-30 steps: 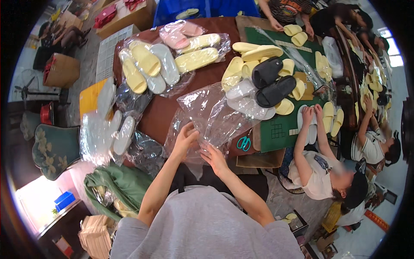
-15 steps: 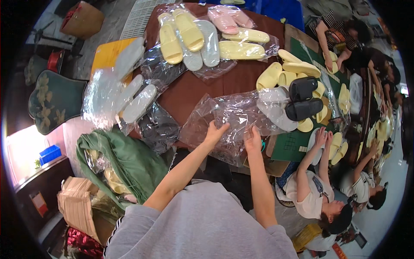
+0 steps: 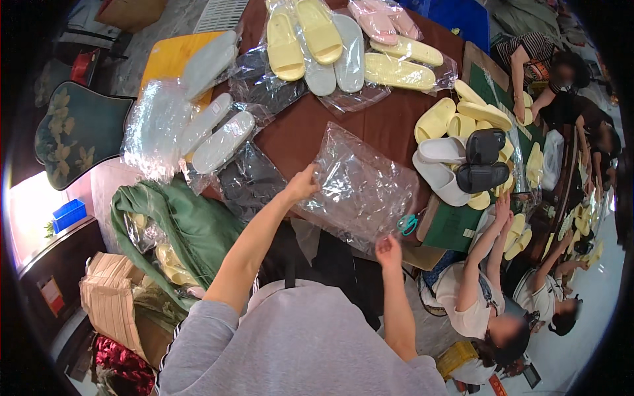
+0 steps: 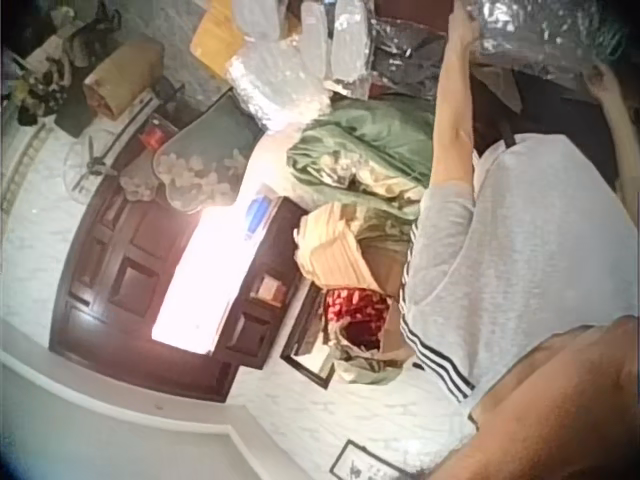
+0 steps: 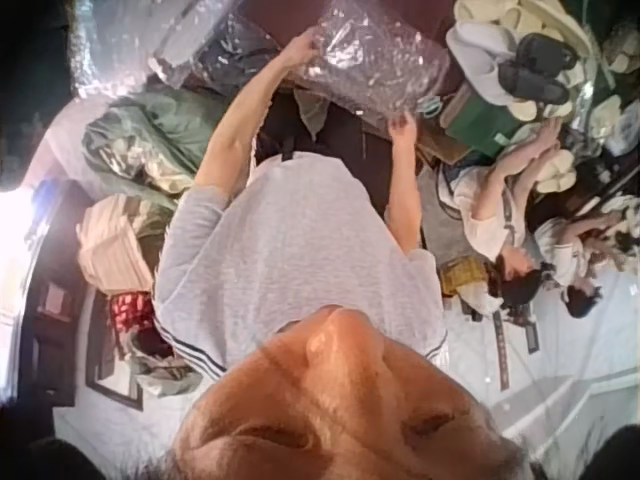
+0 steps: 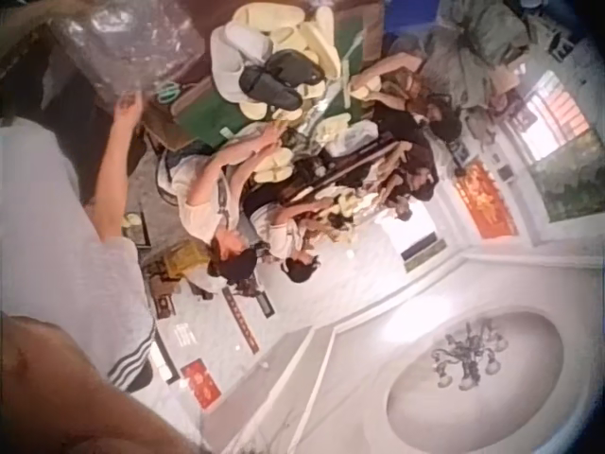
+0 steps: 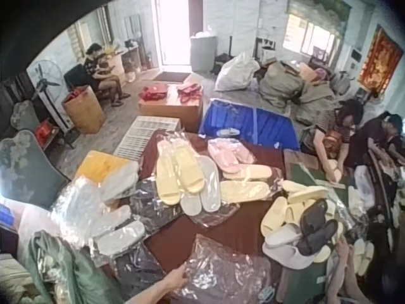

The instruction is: The person empties a large bag of slippers onto a work table and packs the slippers into plastic bags by hand.

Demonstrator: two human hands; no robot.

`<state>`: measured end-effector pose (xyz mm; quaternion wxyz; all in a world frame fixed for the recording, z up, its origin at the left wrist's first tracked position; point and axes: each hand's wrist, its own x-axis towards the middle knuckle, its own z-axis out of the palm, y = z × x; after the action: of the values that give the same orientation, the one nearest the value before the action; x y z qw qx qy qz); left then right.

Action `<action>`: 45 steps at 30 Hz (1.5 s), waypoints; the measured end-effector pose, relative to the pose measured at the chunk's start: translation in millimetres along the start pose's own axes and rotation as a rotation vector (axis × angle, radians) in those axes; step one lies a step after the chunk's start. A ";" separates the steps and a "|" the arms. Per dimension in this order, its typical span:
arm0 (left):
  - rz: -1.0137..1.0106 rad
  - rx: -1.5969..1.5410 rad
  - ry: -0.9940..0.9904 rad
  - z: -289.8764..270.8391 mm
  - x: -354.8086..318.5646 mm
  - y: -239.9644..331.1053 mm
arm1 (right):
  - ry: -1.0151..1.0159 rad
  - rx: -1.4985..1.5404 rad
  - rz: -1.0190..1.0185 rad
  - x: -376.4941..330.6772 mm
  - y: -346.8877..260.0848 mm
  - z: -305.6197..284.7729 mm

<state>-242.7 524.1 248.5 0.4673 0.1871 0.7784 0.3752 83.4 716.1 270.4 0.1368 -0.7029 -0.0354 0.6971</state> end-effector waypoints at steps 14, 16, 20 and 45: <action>-0.423 -0.143 0.271 18.6 39.8 -34.2 | 0.349 -0.197 0.150 91.6 98.8 -41.1; -0.286 0.092 0.188 6.9 39.5 -67.6 | 0.090 0.019 0.161 113.7 103.9 -36.0; -0.261 -0.036 0.355 25.6 36.3 -53.8 | 0.132 -0.183 -0.178 126.1 78.0 -21.0; -0.038 1.142 0.674 -248.7 -110.5 -137.6 | -0.117 -1.032 -0.551 8.5 52.6 13.1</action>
<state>-395.9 262.1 279.0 0.0320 0.2638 0.9617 -0.0667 63.2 669.5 249.5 -0.0492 -0.6040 -0.5589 0.5661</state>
